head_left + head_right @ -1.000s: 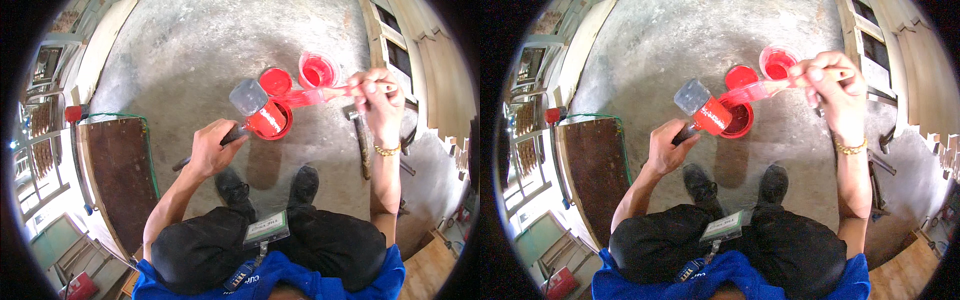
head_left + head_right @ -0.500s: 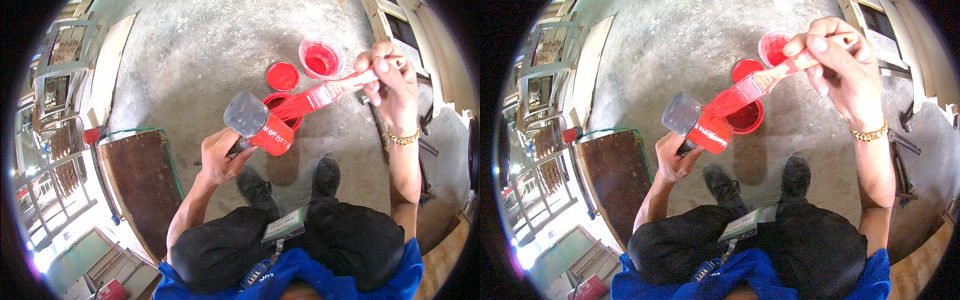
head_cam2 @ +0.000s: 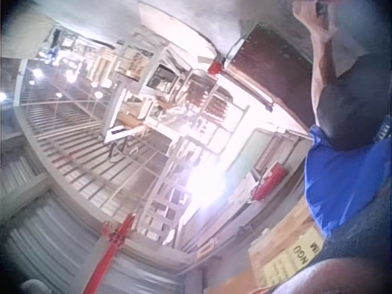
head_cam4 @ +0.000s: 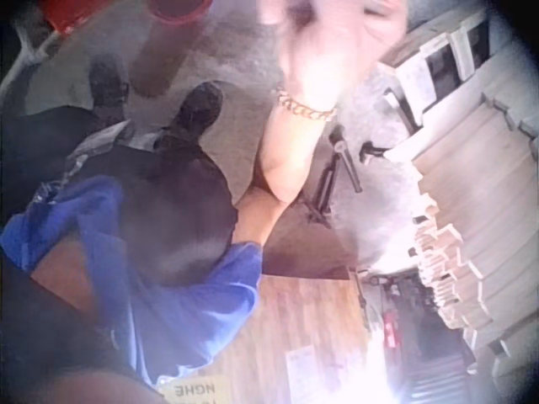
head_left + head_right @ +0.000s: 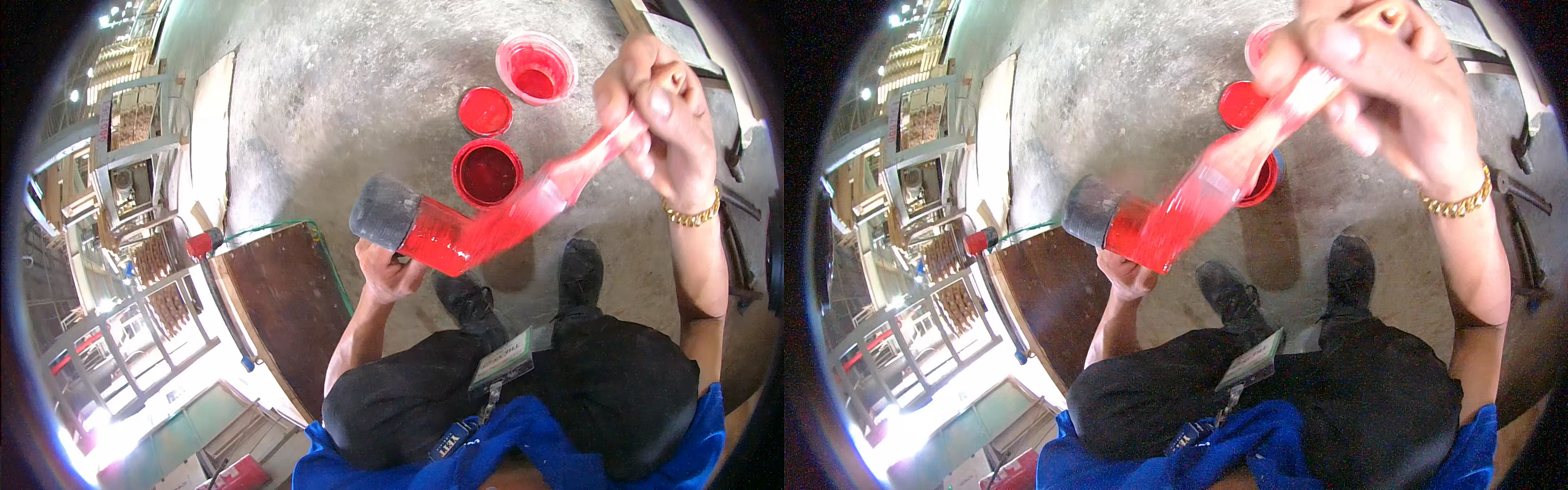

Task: The person sits on the floor and uses a paintbrush to apply red paint to the head of a hammer. They repeatedly dip the brush into a paint container and coat the hammer head, then place the painted hammer on a nearby wooden surface.

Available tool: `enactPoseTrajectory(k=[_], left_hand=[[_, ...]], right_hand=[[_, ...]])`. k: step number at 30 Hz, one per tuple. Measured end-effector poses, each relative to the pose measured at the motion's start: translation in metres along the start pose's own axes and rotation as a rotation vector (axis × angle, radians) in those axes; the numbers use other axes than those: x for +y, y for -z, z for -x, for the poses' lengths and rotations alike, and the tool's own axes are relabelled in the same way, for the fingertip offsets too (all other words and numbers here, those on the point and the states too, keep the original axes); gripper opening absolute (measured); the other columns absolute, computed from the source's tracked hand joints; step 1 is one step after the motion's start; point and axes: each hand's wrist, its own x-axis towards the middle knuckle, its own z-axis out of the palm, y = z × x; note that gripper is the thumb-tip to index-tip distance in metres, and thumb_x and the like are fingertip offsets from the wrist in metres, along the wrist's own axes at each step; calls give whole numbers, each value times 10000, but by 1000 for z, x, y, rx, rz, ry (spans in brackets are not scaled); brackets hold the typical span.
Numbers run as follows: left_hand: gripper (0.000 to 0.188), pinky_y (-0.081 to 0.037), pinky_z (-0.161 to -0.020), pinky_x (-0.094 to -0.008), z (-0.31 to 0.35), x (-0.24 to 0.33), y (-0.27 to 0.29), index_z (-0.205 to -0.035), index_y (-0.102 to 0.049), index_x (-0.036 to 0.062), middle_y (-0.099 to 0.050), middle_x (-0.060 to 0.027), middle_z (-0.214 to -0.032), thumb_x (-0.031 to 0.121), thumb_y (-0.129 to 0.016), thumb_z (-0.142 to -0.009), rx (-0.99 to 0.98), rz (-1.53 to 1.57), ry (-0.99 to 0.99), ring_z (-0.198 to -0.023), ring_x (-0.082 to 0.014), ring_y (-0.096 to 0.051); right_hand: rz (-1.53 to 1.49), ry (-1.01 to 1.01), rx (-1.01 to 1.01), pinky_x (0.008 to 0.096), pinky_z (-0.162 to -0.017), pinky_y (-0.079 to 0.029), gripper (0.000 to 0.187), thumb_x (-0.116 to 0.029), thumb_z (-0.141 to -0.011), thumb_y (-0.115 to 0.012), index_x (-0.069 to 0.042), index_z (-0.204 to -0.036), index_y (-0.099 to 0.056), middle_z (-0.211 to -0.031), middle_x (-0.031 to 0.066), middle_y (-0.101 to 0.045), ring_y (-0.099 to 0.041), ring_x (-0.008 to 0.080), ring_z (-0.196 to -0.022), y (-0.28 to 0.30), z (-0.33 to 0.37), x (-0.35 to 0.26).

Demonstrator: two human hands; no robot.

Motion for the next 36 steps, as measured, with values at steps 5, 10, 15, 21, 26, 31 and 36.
enactPoseTrajectory(k=[5,10,15,21,26,31,36], left_hand=[[194,-468,-641,-312,2,1,0,-817,-659,13,-644,-109,-778,72,-717,-642,10,-24,0,-670,-252,-607],[193,-464,-641,-310,9,1,2,-829,-656,13,-641,-112,-781,59,-703,-648,10,9,32,-671,-253,-603],[222,-476,-683,-327,8,-3,-1,-858,-656,11,-651,-124,-823,72,-697,-648,-24,31,26,-722,-271,-622],[235,-484,-703,-340,2,12,0,-871,-666,9,-658,-129,-834,70,-681,-644,27,196,108,-742,-281,-633],[202,-485,-670,-328,-6,23,-3,-850,-668,6,-655,-124,-800,43,-650,-652,83,381,86,-696,-273,-627],[189,-444,-570,-282,0,20,5,-850,-655,7,-621,-76,-722,57,-665,-669,106,367,89,-585,-207,-556],[245,-433,-534,-252,-33,43,34,-950,-546,-24,-614,-67,-734,142,-655,-806,95,338,72,-576,-106,-538]], right_hand=[[26,-101,-21,153,-366,-323,174,-163,-873,-584,-24,-820,-493,-781,148,-640,-400,32,-410,-9,7,14],[13,-58,76,149,-383,-340,175,-181,-885,-578,-39,-833,-490,-810,130,-640,-409,30,-432,7,-6,9],[-206,-145,18,161,-376,-316,97,-107,-881,-576,-11,-884,-567,-835,127,-677,-440,26,-445,0,4,15],[-201,-137,140,162,-367,-318,92,-106,-880,-571,-17,-866,-547,-837,147,-665,-453,31,-480,1,-7,22],[-377,-53,126,166,-364,-334,101,-117,-882,-569,-26,-860,-532,-836,147,-655,-458,42,-502,-16,4,18],[-322,-195,352,163,-371,-369,73,-98,-895,-540,-29,-917,-542,-842,124,-644,-465,48,-516,-9,20,38],[-420,66,322,168,-430,-389,178,-135,-928,-506,-8,-1052,-523,-976,125,-584,-471,64,-608,8,6,6]])
